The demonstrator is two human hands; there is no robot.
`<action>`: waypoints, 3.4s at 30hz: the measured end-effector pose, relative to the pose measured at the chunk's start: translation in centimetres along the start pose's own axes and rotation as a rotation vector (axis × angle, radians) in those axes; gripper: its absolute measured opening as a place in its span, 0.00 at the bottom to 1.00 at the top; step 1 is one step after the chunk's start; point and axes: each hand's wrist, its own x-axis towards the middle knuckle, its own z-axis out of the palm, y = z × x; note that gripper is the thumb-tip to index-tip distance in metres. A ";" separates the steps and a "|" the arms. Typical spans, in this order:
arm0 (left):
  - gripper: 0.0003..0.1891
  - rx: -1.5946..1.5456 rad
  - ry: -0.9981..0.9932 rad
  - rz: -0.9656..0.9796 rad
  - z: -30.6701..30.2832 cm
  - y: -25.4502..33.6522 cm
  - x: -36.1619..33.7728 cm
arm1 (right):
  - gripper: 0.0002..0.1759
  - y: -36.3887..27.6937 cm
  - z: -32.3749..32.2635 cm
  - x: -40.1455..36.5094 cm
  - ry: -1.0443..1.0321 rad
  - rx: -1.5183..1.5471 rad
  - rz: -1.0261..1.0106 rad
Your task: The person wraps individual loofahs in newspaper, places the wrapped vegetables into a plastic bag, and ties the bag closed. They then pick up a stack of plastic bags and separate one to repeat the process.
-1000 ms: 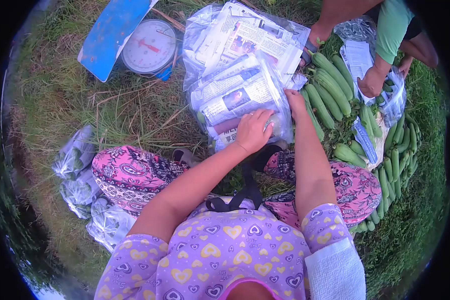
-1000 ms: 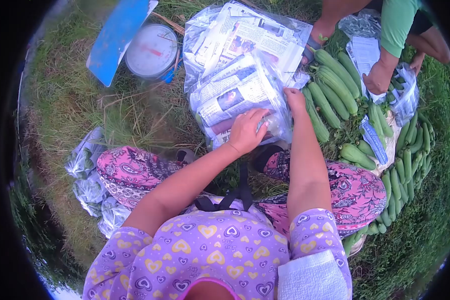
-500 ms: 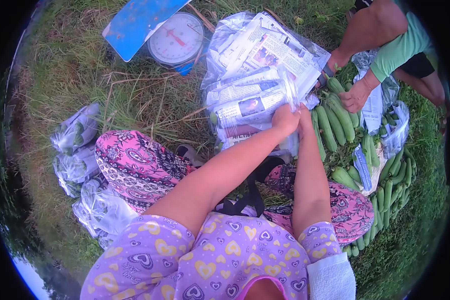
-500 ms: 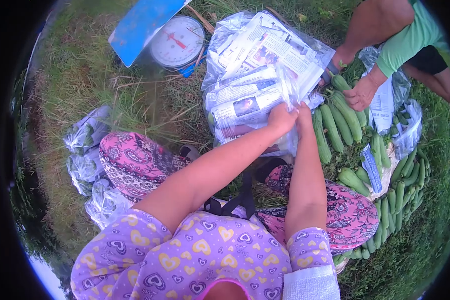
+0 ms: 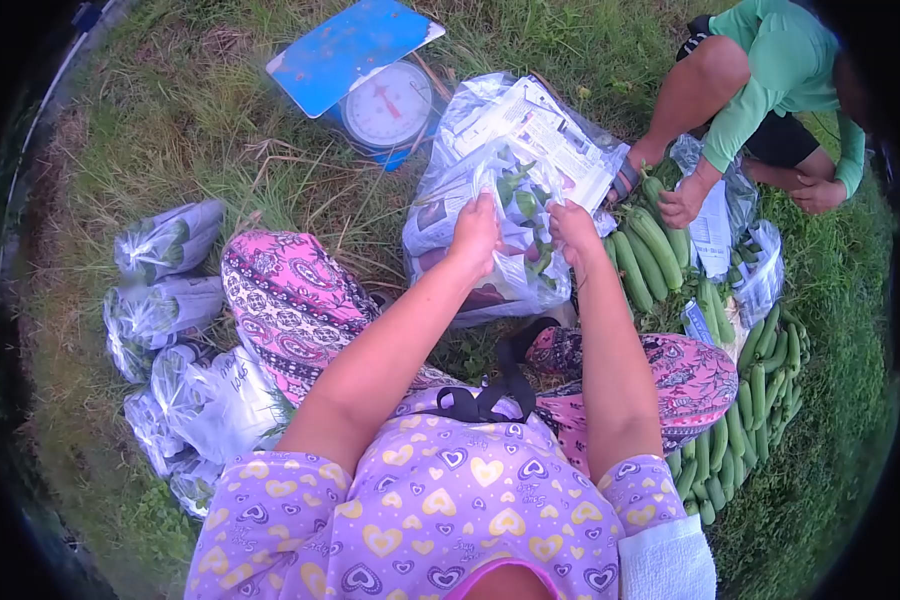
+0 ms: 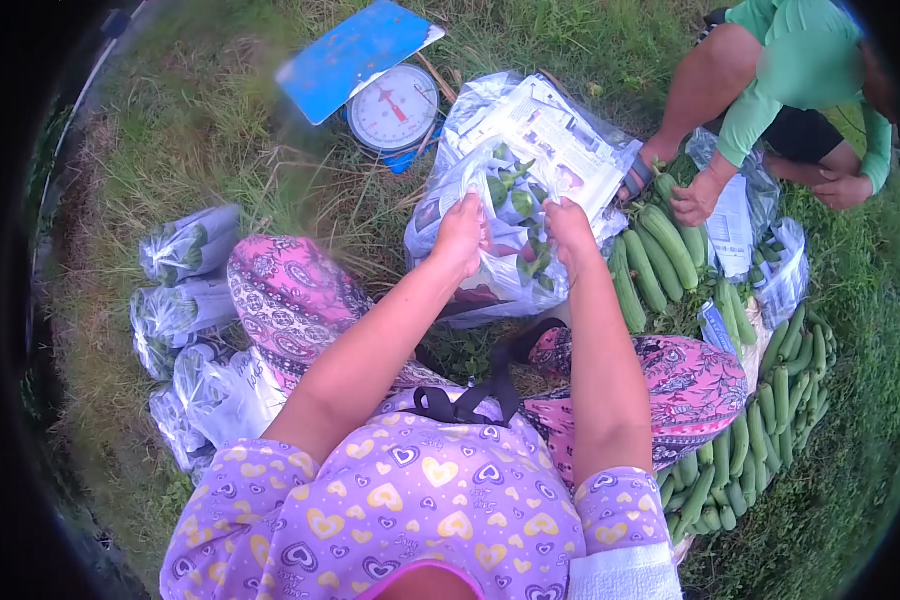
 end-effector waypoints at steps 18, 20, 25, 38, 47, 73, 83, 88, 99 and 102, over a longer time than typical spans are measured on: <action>0.16 -0.270 -0.238 0.192 -5.1 6.9 -10.8 | 0.08 -5.8 10.8 -18.2 -0.259 0.334 -0.225; 0.15 -0.288 -0.295 0.199 -4.4 7.7 -12.3 | 0.10 -7.1 11.0 -20.6 -0.254 0.360 -0.246; 0.16 -0.271 -0.378 0.178 -4.7 10.2 -16.2 | 0.09 -10.2 9.9 -24.1 -0.495 0.507 -0.298; 0.15 -0.045 -0.208 0.280 -2.6 11.1 -18.5 | 0.09 -9.4 6.5 -20.5 -0.631 0.587 -0.254; 0.14 0.267 0.140 0.145 -9.1 7.0 -9.8 | 0.08 -2.4 10.1 -10.6 -0.582 0.634 0.055; 0.15 -0.163 -0.156 -0.123 -12.3 7.3 -7.4 | 0.07 -3.5 7.7 -12.3 -0.390 0.427 -0.028; 0.10 0.050 -0.069 -0.018 -13.6 10.4 -8.9 | 0.07 -4.6 6.5 -11.3 0.345 -0.588 -0.964; 0.08 0.246 -0.050 0.046 -13.6 10.7 -8.9 | 0.06 -7.2 12.3 -12.0 -0.020 -1.106 -1.161; 0.12 0.613 -0.038 0.129 -13.9 11.0 -10.9 | 0.08 -3.6 15.4 -4.7 0.050 -1.702 -0.928; 0.14 0.784 -0.025 0.218 -13.2 11.1 -11.3 | 0.07 -4.6 14.5 -6.3 -0.031 -1.521 -0.885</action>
